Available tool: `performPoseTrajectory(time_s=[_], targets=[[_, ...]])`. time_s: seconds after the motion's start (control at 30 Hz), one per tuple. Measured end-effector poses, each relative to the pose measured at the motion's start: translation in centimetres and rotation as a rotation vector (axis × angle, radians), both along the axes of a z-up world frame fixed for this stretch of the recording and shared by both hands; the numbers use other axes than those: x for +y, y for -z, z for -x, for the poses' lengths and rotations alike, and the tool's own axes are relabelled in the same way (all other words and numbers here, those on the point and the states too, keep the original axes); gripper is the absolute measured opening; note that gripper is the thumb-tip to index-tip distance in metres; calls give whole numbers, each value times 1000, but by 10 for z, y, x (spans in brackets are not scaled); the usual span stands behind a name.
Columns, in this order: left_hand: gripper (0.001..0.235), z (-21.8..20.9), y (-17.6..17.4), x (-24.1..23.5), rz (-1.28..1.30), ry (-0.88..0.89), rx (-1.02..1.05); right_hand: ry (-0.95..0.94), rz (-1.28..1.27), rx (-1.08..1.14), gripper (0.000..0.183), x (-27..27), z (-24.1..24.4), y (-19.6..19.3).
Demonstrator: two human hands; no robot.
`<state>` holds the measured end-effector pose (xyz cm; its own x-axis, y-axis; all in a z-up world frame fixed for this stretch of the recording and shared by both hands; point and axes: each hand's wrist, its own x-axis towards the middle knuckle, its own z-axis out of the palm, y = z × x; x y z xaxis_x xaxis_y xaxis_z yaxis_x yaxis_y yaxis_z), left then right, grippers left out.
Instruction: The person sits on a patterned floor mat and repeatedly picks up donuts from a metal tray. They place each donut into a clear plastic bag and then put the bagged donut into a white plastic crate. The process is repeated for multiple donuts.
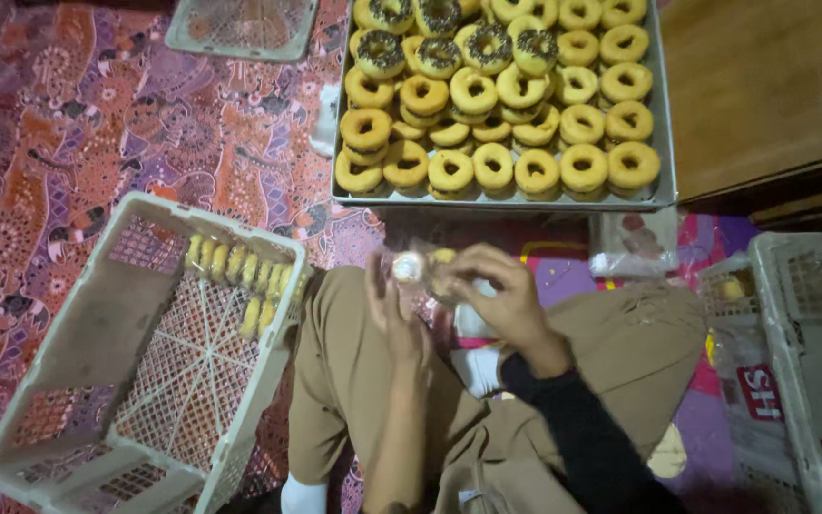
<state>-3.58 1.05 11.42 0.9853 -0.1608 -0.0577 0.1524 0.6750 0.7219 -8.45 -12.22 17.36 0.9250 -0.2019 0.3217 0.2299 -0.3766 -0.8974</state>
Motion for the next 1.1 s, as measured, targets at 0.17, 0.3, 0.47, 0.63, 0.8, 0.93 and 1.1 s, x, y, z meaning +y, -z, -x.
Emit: performPoseTrajectory(time_s=[0.17,0.3,0.47,0.63,0.8,0.93,1.1], targets=[[30,-18,-13,9,-581,348,-618,-454,97,155,23,-51,16,-31],[21,-28,-57,14,-785,336,-931,-142,-188,225,37,-64,37,-64],[20,0,-111,17,-845,68,-1255,-107,-113,-47,18,-58,51,-73],[20,10,-139,9,-882,-29,-1235,74,461,-339,22,-41,49,-62],[19,4,-146,22,-869,-57,-1416,154,820,-301,22,-60,66,2],[23,-15,-136,40,-970,-196,-1389,249,962,333,28,-145,62,43],[13,-35,-91,29,-822,14,-764,-239,378,239,62,-140,43,53]])
